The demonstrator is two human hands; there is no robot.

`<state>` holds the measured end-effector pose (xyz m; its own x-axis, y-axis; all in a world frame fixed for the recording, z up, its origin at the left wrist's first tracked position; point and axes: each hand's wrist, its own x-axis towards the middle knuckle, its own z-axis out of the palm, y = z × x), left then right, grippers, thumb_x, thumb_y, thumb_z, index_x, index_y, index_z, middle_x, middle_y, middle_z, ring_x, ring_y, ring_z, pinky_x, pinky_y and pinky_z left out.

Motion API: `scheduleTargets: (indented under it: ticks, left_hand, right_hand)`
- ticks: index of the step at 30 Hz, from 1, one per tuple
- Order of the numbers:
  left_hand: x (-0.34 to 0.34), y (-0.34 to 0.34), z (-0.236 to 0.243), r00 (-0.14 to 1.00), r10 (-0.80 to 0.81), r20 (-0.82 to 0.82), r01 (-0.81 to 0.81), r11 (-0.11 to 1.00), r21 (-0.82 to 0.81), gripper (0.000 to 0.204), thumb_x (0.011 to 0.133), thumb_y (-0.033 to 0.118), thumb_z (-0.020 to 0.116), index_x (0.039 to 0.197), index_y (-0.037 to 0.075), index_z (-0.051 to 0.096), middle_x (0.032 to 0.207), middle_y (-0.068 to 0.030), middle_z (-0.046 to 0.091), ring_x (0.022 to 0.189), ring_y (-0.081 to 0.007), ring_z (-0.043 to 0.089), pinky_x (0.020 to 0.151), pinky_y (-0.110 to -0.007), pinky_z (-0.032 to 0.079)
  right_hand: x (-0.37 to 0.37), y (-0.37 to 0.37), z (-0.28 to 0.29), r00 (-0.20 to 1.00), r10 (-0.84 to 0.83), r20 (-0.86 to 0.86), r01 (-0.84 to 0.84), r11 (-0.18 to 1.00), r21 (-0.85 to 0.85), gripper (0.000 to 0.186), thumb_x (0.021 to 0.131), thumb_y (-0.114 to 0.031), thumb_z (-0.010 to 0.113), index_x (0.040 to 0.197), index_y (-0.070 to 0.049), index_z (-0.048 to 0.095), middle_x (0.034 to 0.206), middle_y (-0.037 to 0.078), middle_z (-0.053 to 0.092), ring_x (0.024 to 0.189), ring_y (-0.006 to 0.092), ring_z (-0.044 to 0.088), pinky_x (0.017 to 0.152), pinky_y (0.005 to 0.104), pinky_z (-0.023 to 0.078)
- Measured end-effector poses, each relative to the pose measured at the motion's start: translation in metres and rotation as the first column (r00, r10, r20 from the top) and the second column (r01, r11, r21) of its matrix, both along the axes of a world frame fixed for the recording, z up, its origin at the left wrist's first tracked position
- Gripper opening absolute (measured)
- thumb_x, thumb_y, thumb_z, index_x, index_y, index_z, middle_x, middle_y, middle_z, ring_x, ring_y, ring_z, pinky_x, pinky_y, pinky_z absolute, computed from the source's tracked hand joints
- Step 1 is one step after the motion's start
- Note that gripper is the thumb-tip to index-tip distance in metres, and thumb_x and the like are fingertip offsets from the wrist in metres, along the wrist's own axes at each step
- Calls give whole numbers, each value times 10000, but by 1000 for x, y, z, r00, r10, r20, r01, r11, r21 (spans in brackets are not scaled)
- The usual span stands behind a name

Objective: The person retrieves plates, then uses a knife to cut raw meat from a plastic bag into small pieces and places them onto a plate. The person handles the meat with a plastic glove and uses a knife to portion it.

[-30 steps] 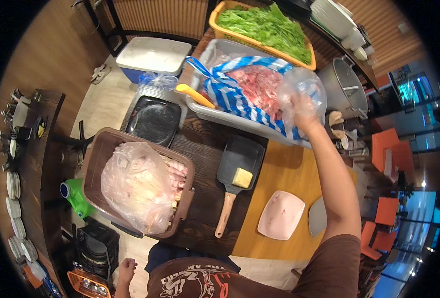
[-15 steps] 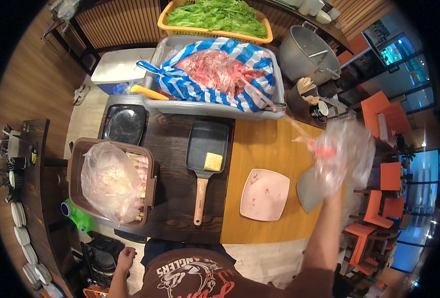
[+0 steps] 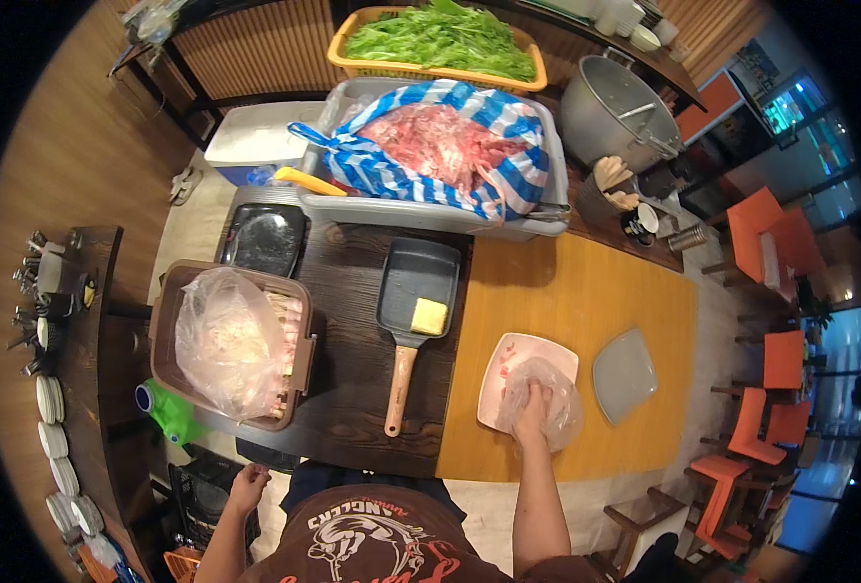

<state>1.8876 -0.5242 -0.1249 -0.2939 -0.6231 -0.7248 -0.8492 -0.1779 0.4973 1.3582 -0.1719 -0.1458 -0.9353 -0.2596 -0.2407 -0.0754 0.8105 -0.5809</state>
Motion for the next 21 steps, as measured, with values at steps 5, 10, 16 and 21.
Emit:
scheduleTargets:
  ticks: [5, 10, 16, 21]
  left_hand:
    - [15, 16, 10, 998, -25, 56, 27, 999, -28, 279, 915, 216, 664, 1064, -18, 698, 951, -131, 745, 901, -219, 720, 835, -340, 546]
    - [50, 30, 3, 996, 46, 82, -43, 998, -34, 279, 904, 212, 678, 1058, -20, 700, 955, -148, 743, 909, -227, 717, 835, -351, 547]
    - [57, 28, 17, 985, 4, 171, 9, 997, -73, 266, 911, 222, 669, 1029, -15, 701, 939, -175, 740, 895, -271, 722, 805, -366, 552]
    - [-25, 20, 90, 967, -235, 101, 243, 966, -82, 281, 938, 230, 669, 1067, -19, 686, 972, -179, 740, 925, -287, 732, 853, -367, 561]
  right_hand:
    - [-15, -34, -15, 1000, 1, 30, -9, 969, 247, 505, 969, -178, 501, 1460, -60, 506, 1504, 254, 413, 1382, 431, 416, 1163, 446, 336]
    - [-28, -31, -42, 972, 61, 229, -128, 947, 294, 510, 992, -268, 484, 1454, -54, 506, 1505, 245, 435, 1382, 425, 425, 1169, 444, 328]
    - [-72, -61, -41, 969, 200, 147, -231, 943, 240, 540, 1020, -376, 465, 1448, -48, 506, 1506, 236, 461, 1382, 419, 436, 1177, 442, 319]
    - [-93, -78, 19, 981, 195, -26, -192, 978, 81, 542, 1025, -419, 470, 1415, -47, 535, 1407, 252, 561, 1317, 421, 508, 1144, 456, 360]
